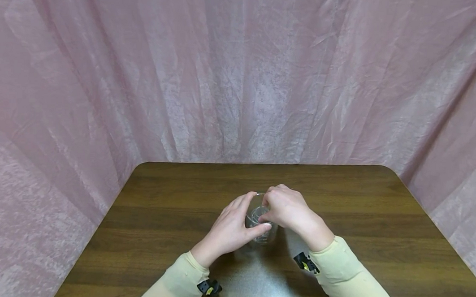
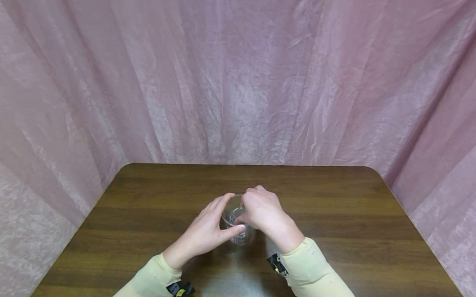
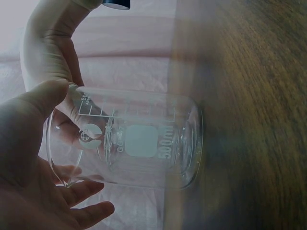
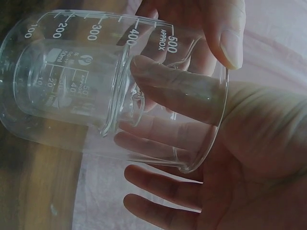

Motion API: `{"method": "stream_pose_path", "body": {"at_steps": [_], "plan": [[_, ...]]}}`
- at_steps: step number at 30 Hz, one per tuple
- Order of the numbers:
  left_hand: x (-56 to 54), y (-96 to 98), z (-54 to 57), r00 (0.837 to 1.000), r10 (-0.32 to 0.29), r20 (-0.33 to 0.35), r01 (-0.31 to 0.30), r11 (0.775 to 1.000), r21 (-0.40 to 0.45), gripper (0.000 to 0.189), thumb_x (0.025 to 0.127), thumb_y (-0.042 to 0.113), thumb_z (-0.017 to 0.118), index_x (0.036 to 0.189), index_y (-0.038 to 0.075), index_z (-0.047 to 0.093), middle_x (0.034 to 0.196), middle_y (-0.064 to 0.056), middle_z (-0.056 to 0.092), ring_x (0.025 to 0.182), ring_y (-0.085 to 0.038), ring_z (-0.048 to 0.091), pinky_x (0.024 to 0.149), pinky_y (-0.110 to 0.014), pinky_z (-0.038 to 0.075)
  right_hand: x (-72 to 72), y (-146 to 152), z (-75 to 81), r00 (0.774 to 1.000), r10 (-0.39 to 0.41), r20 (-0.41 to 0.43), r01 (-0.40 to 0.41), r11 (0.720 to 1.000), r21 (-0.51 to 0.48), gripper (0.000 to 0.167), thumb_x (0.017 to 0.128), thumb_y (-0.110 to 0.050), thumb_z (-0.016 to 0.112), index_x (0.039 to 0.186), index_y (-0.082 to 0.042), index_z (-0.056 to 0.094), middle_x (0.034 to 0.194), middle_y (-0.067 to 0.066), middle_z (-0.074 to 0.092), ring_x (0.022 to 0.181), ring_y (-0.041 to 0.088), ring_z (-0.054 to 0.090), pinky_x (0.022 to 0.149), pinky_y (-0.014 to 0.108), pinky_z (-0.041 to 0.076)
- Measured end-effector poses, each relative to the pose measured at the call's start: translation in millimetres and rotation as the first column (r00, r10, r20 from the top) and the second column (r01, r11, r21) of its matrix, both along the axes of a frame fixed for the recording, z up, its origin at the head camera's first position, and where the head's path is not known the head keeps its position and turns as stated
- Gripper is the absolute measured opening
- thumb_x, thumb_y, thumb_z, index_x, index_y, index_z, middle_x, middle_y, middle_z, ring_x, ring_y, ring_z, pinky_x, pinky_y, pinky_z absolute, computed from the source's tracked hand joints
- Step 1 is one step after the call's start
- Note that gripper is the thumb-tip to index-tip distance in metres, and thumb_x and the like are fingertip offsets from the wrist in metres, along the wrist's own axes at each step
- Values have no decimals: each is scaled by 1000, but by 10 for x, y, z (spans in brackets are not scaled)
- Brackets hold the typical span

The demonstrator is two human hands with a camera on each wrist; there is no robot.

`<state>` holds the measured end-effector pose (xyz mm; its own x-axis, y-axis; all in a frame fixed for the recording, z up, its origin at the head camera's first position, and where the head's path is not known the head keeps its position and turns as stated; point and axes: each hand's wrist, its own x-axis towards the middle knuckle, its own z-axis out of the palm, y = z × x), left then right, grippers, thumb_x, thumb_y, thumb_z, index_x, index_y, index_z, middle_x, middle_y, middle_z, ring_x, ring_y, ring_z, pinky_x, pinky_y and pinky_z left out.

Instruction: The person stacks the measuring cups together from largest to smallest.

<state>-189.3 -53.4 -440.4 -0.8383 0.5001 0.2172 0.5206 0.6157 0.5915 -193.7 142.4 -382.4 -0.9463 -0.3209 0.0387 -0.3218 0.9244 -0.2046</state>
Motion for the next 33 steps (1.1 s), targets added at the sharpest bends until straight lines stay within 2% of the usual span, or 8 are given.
{"method": "stream_pose_path", "body": {"at_steps": [22, 30, 33], "plan": [[6, 4, 20, 1000, 4, 23, -4, 1000, -2, 93, 98, 67, 75, 166, 12, 44, 166, -11, 50, 155, -34, 44, 123, -64, 37, -18, 4, 22, 999, -13, 36, 13, 1000, 5, 24, 78, -38, 101, 87, -25, 83, 99, -7, 76, 107, 25, 68, 87, 48, 60], [7, 7, 6, 1000, 11, -12, -11, 1000, -12, 91, 97, 64, 77, 164, 11, 45, 164, -13, 53, 154, -33, 46, 124, -61, 38, -12, 5, -3, 1000, 2, 6, -2, 1000, -10, 27, 76, -36, 101, 72, -28, 76, 86, -10, 70, 100, 25, 68, 80, 46, 59], [9, 8, 7, 1000, 11, -12, -11, 1000, -12, 91, 97, 65, 76, 164, 11, 45, 164, -13, 53, 155, -33, 46, 124, -61, 38, -9, 7, 1, 1000, 4, 1, -4, 1000, -11, 27, 76, -36, 101, 73, -27, 76, 86, -10, 70, 99, 26, 68, 79, 46, 59]]}}
